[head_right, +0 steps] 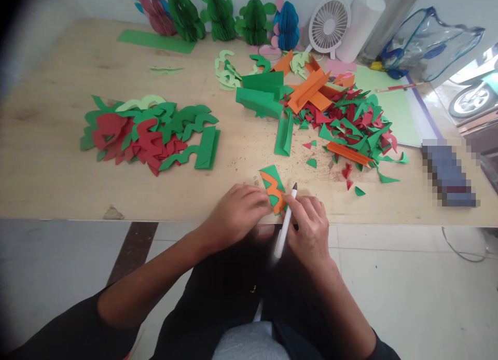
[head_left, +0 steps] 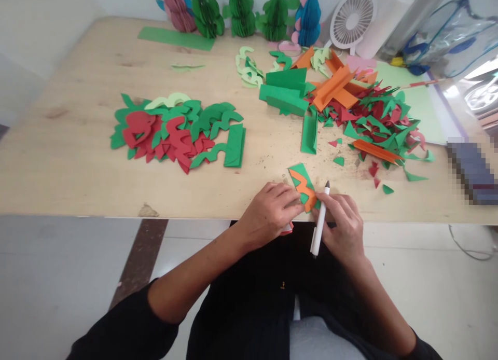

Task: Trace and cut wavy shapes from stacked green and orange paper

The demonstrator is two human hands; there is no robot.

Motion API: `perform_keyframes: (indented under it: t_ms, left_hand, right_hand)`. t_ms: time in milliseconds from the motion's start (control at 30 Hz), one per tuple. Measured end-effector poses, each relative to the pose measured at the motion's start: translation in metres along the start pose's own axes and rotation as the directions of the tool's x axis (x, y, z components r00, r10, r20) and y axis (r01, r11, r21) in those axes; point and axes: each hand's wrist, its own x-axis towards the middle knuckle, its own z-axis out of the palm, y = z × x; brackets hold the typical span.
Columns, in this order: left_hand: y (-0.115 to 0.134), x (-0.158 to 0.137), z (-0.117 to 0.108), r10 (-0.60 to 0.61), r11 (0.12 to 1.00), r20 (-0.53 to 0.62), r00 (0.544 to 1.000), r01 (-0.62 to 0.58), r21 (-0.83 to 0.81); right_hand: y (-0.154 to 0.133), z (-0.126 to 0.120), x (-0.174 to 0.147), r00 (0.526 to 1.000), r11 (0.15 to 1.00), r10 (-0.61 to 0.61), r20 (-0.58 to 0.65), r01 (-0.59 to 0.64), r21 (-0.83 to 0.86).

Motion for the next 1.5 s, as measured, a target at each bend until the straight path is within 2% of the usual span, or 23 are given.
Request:
perform_keyframes:
  t_ms: [433, 800, 1033, 1500]
  left_hand:
    - [-0.0005, -0.0001, 0.0004, 0.002, 0.999, -0.036, 0.999, -0.004, -0.032]
    - [-0.0001, -0.001, -0.0016, 0.0, 0.998, -0.004, 1.0, 0.0, -0.062]
    - [0.0008, -0.0051, -0.0017, 0.038, 0.999, 0.07, 0.997, -0.04, 0.021]
    - [0.0044, -0.0055, -0.0028, 0.064, 0.994, 0.004, 0.998, -0.064, 0.094]
  right_hand:
    - [-0.0013, -0.0006, 0.0015, 1.0, 1.0, -0.013, -0.011, 0.013, -0.007]
    - [-0.0007, 0.0001, 0.0008, 1.0, 1.0, -0.005, -0.008, 0.005, -0.004]
    - [-0.0014, -0.0003, 0.0015, 1.0, 1.0, -0.02, -0.011, 0.02, -0.014]
    - [-0.0002, 0.0002, 0.0005, 0.999, 0.999, -0.035, -0.021, 0.035, -0.015]
